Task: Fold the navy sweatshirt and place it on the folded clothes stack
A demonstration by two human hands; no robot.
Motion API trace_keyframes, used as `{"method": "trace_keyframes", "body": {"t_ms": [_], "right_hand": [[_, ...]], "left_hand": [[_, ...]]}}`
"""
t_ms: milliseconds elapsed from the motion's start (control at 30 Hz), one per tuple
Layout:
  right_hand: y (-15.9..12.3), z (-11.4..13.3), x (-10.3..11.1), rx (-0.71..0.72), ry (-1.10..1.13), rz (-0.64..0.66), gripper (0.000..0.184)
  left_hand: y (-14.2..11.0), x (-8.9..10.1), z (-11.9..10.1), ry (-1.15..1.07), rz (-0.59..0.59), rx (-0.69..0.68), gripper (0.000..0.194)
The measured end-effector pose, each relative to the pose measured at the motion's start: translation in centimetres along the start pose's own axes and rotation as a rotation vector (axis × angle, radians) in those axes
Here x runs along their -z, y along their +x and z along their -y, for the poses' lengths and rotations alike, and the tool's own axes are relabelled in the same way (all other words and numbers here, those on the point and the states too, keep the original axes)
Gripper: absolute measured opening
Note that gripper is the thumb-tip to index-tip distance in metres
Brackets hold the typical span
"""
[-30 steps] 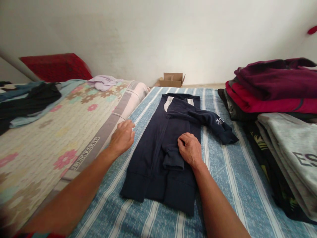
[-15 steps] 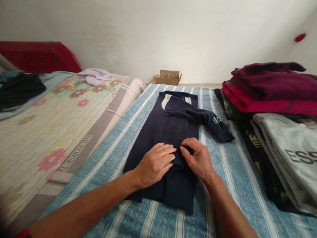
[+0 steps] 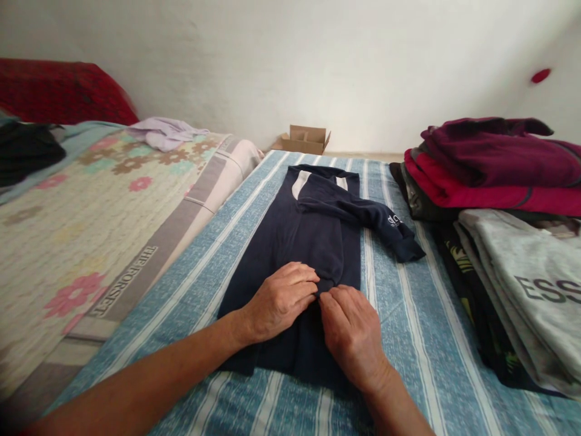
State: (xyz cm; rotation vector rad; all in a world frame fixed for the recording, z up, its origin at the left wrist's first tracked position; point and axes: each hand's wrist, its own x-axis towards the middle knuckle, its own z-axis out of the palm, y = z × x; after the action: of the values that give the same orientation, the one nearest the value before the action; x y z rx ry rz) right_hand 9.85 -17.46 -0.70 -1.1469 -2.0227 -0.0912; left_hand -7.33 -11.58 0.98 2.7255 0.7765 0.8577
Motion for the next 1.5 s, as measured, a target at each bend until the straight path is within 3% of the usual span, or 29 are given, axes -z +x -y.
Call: {"method": "trace_keyframes", "body": {"t_ms": [167,400,567,667,867,967,1200,1400,1500], "right_hand": [[0.1,0.4,0.3,-0.086,0.086,0.028,0.018],[0.0,-0.3,0.5,-0.505,0.43,0.067,0.02],[0.0,-0.8,1.0,-0.643,0.483,0.062,0.018],[0.0,-0.6,1.1,-0.616,0.461,0.046,0.017],[0.0,0.0,0.4,-0.227,0.161,0.056,0.01],[-0.1,0.2,0.1,-0.145,0.053,0.07,0.016],[-0.3,-0.2,0.4,-0.248,0.207,0.125,0.024],[-0.4,-0.2,0.3,-0.279,0.234,0.085,0.017],[-0.5,-0.2,0.5,-0.252,0.209,0.045,0.012]], "left_hand": [[0.0,-0.1,0.0,0.002,0.018,0.006,0.014],[0.2,-0.3,0.0,-0.011,0.019,0.006,0.015],[0.2,-0.4,0.1,-0.012,0.015,0.014,0.015],[0.2,-0.4,0.0,-0.014,0.02,0.023,0.015],[0.1,-0.5,0.0,-0.021,0.013,0.029,0.016],[0.0,-0.6,0.1,-0.019,0.012,0.027,0.015],[-0.2,-0.6,0.0,0.006,0.036,0.032,0.014],[-0.5,-1.0,-0.3,0.043,0.059,0.022,0.012],[-0.5,-0.1,-0.6,0.039,0.073,0.023,0.011]]}}
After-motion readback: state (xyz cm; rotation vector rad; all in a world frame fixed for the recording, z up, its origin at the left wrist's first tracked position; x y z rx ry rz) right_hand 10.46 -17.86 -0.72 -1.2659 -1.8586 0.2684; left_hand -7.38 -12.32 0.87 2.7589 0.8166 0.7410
